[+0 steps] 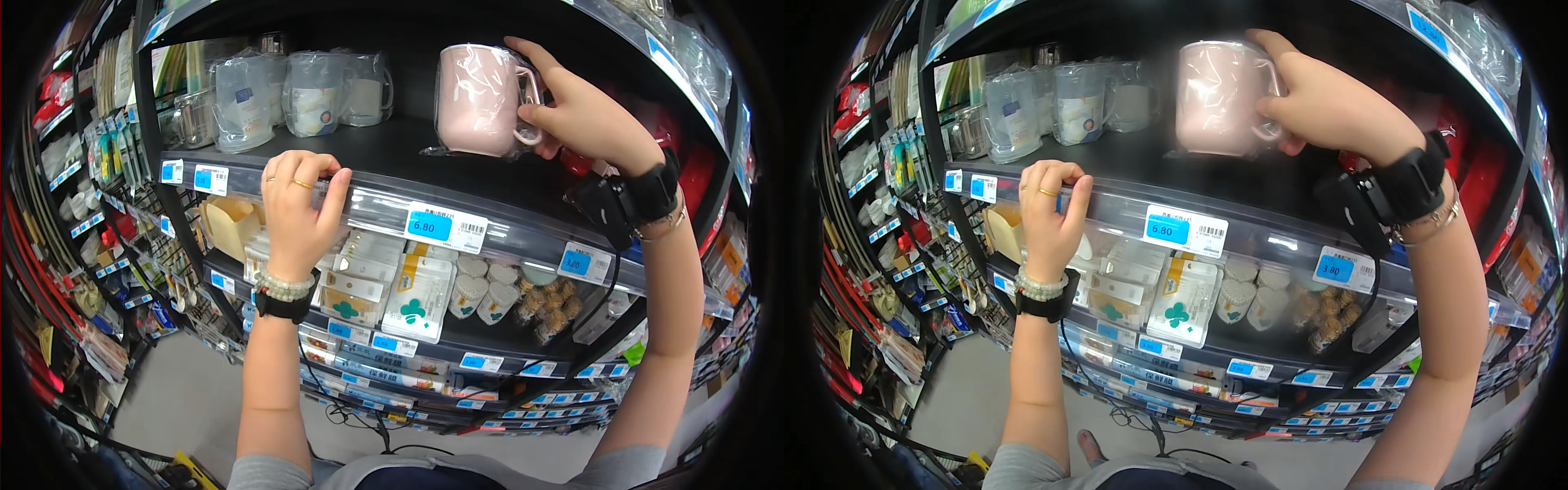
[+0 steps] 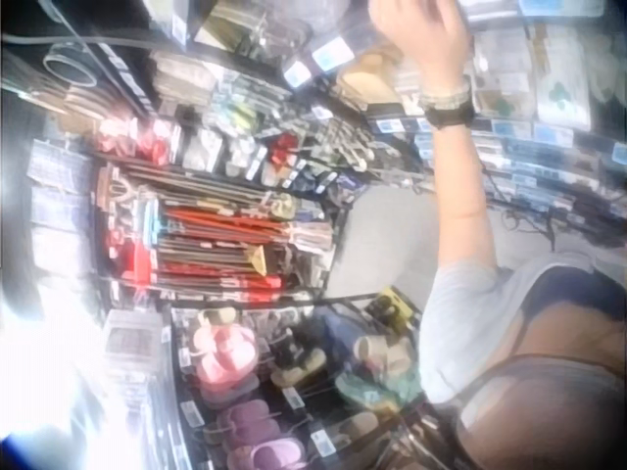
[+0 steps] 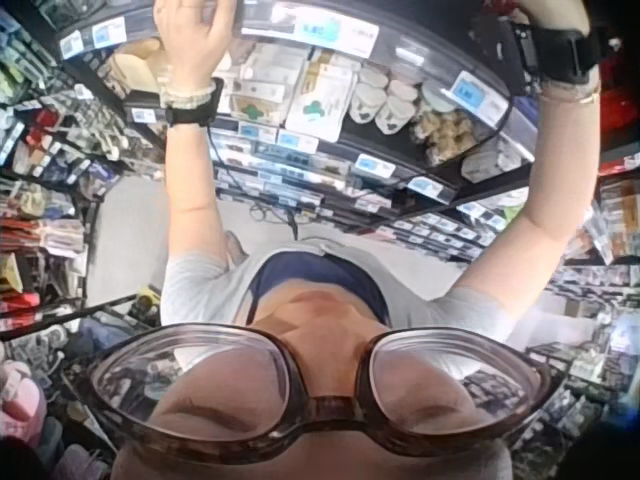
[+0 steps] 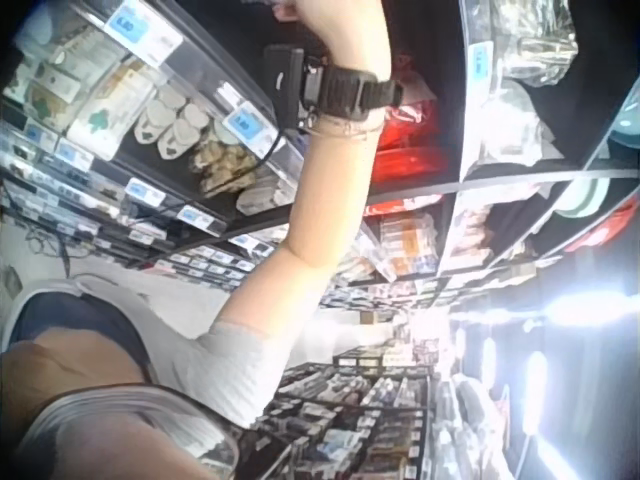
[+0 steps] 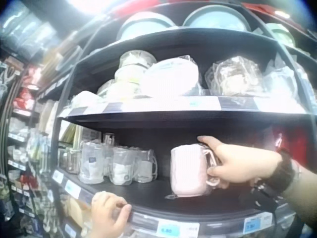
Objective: The person picks up and rearranges small jars and mugs on a supermarket shelf, handling the items one by one and placing them back into different positions.
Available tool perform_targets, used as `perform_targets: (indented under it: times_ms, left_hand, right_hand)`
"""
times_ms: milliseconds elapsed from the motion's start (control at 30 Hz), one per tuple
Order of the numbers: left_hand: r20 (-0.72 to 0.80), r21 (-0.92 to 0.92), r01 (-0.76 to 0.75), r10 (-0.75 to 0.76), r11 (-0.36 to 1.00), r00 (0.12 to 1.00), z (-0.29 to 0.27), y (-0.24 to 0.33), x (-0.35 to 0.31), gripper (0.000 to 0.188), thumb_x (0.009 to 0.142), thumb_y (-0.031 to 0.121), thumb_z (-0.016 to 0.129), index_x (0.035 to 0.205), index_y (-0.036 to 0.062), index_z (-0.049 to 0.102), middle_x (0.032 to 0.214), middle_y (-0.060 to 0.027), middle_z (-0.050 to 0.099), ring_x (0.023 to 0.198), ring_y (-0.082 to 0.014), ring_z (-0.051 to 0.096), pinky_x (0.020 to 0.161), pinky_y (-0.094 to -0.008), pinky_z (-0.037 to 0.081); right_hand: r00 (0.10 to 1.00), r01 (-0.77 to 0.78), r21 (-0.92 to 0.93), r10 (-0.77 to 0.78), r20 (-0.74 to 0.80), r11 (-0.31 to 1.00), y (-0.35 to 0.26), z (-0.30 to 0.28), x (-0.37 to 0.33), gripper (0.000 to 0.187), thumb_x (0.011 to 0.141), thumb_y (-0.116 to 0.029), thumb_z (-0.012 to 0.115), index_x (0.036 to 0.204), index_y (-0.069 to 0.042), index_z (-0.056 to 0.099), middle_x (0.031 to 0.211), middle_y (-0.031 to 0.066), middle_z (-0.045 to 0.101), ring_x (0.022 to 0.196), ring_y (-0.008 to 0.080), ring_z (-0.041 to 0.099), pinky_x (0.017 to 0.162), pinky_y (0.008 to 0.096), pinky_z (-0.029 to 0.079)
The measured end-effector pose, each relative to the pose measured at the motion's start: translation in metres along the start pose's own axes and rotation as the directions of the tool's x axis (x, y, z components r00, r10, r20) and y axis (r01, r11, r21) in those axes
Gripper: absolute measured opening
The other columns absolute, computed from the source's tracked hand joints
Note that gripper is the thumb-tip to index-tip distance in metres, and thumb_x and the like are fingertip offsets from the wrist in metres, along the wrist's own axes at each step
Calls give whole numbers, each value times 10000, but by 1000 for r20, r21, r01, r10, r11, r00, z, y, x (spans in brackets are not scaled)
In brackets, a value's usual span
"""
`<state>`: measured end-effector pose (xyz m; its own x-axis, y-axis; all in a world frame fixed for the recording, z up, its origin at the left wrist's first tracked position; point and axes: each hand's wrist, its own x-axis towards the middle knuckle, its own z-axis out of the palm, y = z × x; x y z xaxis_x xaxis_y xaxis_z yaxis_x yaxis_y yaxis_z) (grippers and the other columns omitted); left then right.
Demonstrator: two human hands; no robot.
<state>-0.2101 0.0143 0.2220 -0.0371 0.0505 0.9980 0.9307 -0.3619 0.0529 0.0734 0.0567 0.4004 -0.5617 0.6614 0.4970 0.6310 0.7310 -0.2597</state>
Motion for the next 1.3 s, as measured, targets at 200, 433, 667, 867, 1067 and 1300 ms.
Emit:
perform_targets:
  times_ms: [200,433,667,867,1067,1300]
  left_hand:
    - [-59,18,31,-30,999,998,1,-7,-2,114,866,159,727,854,80,645,851,-57,607,845,-286,564,812,-402,407]
    - [26,4,11,-12,1000,1000,-8,0,3,91,862,84,709,867,65,620,870,-67,587,880,-289,543,850,-400,397]
    - [153,-111,34,-17,993,988,-10,1,9,108,859,156,737,880,107,644,889,-40,602,877,-256,543,880,-405,363]
    - [175,-133,69,-45,989,984,-12,-8,9,107,863,170,741,898,119,653,884,-20,598,880,-244,534,896,-405,353]
    - [150,-112,32,-15,993,989,-11,-11,7,116,860,183,745,906,126,655,888,-14,602,880,-239,546,898,-404,354]
    - [115,-88,10,0,996,993,-8,-13,4,134,862,212,747,902,124,653,871,-19,615,864,-240,561,883,-394,366]
  right_hand:
    - [999,25,-80,-22,30,996,5,3,14,741,939,13,590,1576,-180,263,980,186,678,675,197,727,613,301,638]
    - [981,-101,78,86,172,992,3,3,47,586,899,32,629,1433,-66,407,1057,148,650,742,180,715,611,265,637]
    - [994,-44,-268,68,82,963,34,13,106,351,889,-176,710,1191,-35,601,1024,86,678,832,160,655,680,264,540]
    - [912,-323,-115,342,227,939,12,26,144,255,872,-70,708,1103,2,627,842,96,698,650,138,691,562,241,563]
    - [879,-345,-125,367,306,930,48,51,183,203,897,-39,660,1078,47,627,863,139,708,724,173,737,626,245,622]
    - [855,-334,-269,410,317,904,87,79,218,305,961,-150,644,1208,23,607,923,121,694,754,165,727,657,253,629]
